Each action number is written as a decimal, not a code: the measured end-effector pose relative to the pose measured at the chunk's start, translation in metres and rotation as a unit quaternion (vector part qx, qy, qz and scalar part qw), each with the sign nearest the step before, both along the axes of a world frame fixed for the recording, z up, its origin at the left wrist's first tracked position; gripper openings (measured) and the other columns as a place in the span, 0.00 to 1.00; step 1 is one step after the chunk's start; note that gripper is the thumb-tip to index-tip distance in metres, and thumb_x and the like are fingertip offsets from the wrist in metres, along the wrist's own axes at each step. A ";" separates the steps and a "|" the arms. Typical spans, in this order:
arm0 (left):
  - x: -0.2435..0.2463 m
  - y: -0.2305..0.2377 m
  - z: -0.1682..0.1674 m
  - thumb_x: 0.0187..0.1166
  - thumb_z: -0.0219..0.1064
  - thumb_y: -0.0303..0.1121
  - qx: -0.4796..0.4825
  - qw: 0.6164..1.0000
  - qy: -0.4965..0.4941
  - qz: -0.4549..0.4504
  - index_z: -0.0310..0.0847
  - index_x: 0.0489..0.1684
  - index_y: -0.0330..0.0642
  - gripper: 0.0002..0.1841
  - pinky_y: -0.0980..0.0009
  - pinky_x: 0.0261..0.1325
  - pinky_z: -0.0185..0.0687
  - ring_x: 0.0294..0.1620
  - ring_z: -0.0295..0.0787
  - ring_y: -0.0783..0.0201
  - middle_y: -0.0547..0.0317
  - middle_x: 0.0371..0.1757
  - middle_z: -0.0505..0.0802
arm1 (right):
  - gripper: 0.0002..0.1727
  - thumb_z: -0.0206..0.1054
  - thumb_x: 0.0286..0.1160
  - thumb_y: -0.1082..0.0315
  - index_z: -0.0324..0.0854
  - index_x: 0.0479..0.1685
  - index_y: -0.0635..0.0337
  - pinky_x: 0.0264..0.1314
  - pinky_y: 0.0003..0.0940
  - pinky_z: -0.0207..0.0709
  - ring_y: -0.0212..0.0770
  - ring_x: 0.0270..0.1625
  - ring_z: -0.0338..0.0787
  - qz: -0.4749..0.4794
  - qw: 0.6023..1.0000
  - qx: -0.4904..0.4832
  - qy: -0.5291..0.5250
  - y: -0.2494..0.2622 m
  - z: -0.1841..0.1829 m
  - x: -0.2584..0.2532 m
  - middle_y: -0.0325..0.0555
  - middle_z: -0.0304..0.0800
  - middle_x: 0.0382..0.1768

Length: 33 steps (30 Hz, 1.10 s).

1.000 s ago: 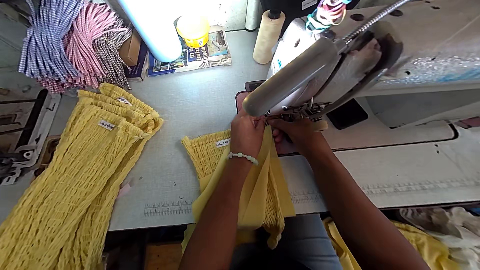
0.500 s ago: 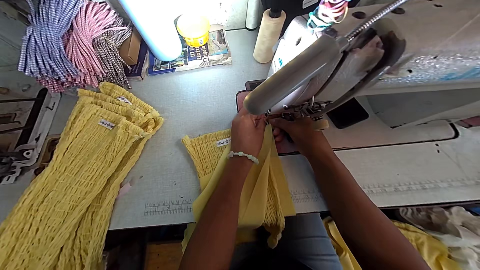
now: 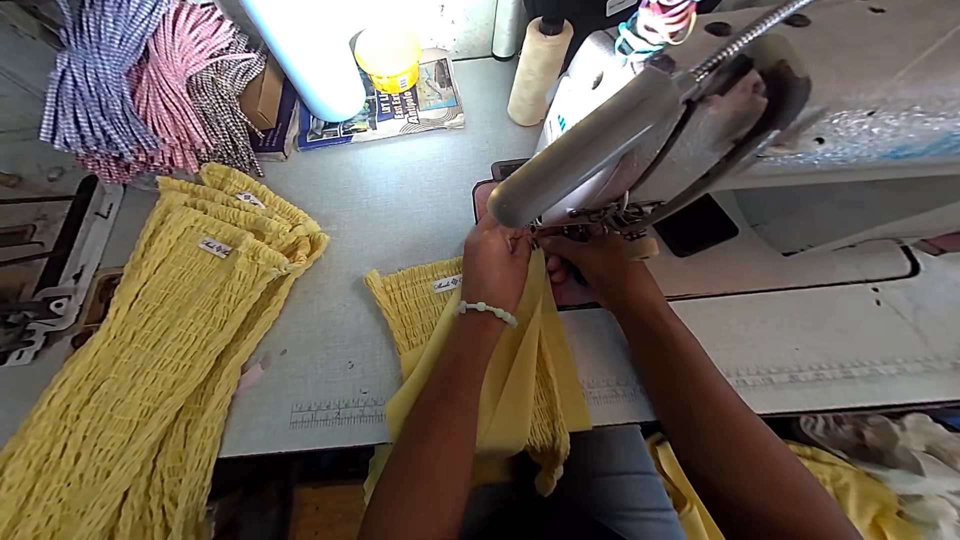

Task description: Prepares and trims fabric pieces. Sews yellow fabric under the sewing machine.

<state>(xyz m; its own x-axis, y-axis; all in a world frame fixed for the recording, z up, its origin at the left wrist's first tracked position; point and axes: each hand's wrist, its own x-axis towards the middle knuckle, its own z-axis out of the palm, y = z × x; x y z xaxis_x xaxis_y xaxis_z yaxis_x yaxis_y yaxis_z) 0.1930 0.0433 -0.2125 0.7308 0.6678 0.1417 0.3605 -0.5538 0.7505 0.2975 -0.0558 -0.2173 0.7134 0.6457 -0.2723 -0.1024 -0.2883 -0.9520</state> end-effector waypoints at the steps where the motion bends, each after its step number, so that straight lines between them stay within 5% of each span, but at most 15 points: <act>1: 0.000 0.000 0.000 0.77 0.71 0.24 0.001 1.000 0.000 0.000 0.89 0.28 0.34 0.07 0.69 0.35 0.77 0.29 0.78 0.64 0.52 0.32 0.82 | 0.03 0.69 0.79 0.75 0.84 0.46 0.62 0.22 0.19 0.81 0.26 0.16 0.83 0.000 1.000 0.001 -0.001 0.000 0.000 0.000 0.37 0.86 0.19; 33: 0.001 0.000 -0.002 0.75 0.73 0.24 0.033 0.999 -0.014 -0.003 0.89 0.27 0.33 0.07 0.70 0.32 0.76 0.26 0.78 0.64 0.53 0.29 0.82 | 0.03 0.70 0.79 0.75 0.85 0.45 0.62 0.21 0.19 0.81 0.26 0.15 0.83 -0.003 1.000 0.006 0.006 0.000 -0.001 0.000 0.36 0.85 0.18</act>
<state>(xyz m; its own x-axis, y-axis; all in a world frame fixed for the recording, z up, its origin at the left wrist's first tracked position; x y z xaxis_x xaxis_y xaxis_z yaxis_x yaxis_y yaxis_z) 0.1937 0.0434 -0.2147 0.7295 0.6520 0.2066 0.3360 -0.6047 0.7221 0.2971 -0.0560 -0.2178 0.7136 0.6451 -0.2731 -0.1149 -0.2768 -0.9540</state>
